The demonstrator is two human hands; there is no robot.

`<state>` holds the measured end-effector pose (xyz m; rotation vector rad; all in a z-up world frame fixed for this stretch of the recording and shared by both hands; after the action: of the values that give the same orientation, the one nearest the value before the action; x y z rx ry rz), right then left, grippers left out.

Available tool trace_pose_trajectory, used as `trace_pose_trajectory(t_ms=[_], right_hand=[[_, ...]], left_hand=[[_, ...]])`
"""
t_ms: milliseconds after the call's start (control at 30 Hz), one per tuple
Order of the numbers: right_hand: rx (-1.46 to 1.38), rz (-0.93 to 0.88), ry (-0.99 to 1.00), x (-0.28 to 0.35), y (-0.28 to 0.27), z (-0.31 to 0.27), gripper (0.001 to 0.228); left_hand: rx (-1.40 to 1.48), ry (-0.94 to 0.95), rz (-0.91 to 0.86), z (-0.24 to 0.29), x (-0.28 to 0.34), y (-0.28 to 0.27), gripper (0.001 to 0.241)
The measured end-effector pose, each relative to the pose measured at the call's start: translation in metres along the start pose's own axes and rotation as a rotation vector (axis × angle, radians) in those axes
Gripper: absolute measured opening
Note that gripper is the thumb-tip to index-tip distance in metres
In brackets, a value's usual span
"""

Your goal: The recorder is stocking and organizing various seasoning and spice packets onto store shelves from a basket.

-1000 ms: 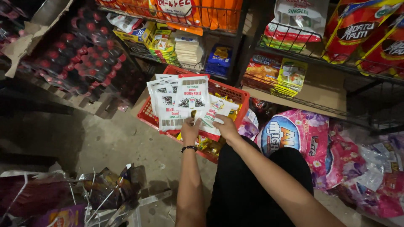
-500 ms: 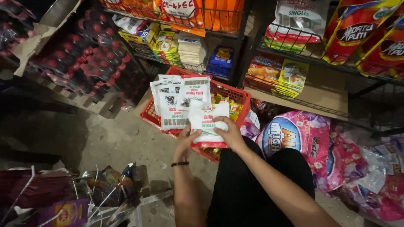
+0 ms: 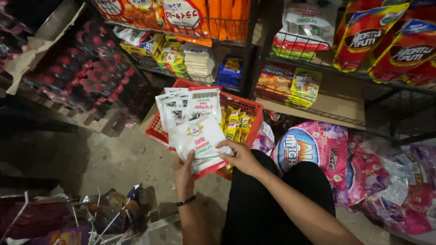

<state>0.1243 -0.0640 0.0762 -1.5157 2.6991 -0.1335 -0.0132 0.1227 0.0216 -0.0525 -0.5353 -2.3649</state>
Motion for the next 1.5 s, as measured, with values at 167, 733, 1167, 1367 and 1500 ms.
trace_pose_trajectory(t_ms=[167,733,1167,1367,1500], right_hand=[[0.176,-0.032,-0.204,0.007,-0.001,-0.036,0.036],[0.499,0.366,-0.258,0.086,-0.186,-0.189,0.045],[1.145,0.573,-0.248,0.053,-0.287,-0.292,0.043],[1.230,0.613,-0.162,0.024,-0.302,-0.314,0.035],[1.333,0.568,-0.163,-0.009,-0.315,-0.299,0.036]], left_hand=[[-0.035,0.002,0.064,0.007,0.011,0.010,0.044],[-0.610,0.720,-0.242,0.128,0.044,0.256,0.051],[-1.057,1.096,-0.353,0.206,-0.028,0.432,0.046],[-1.076,0.916,-0.386,0.205,-0.088,0.476,0.039],[-1.092,0.815,-0.304,0.213,-0.104,0.494,0.033]])
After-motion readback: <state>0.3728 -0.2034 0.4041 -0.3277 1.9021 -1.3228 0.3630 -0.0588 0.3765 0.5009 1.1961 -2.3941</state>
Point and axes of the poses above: each hand's wrist, its own x-axis away from the middle knuckle, its own y-axis out of the palm, z = x × y, the point moved 6 cm from there along -x, towards the middle knuckle, and after that the axes turned 9 degrees about -z, right-handed, at the moved point
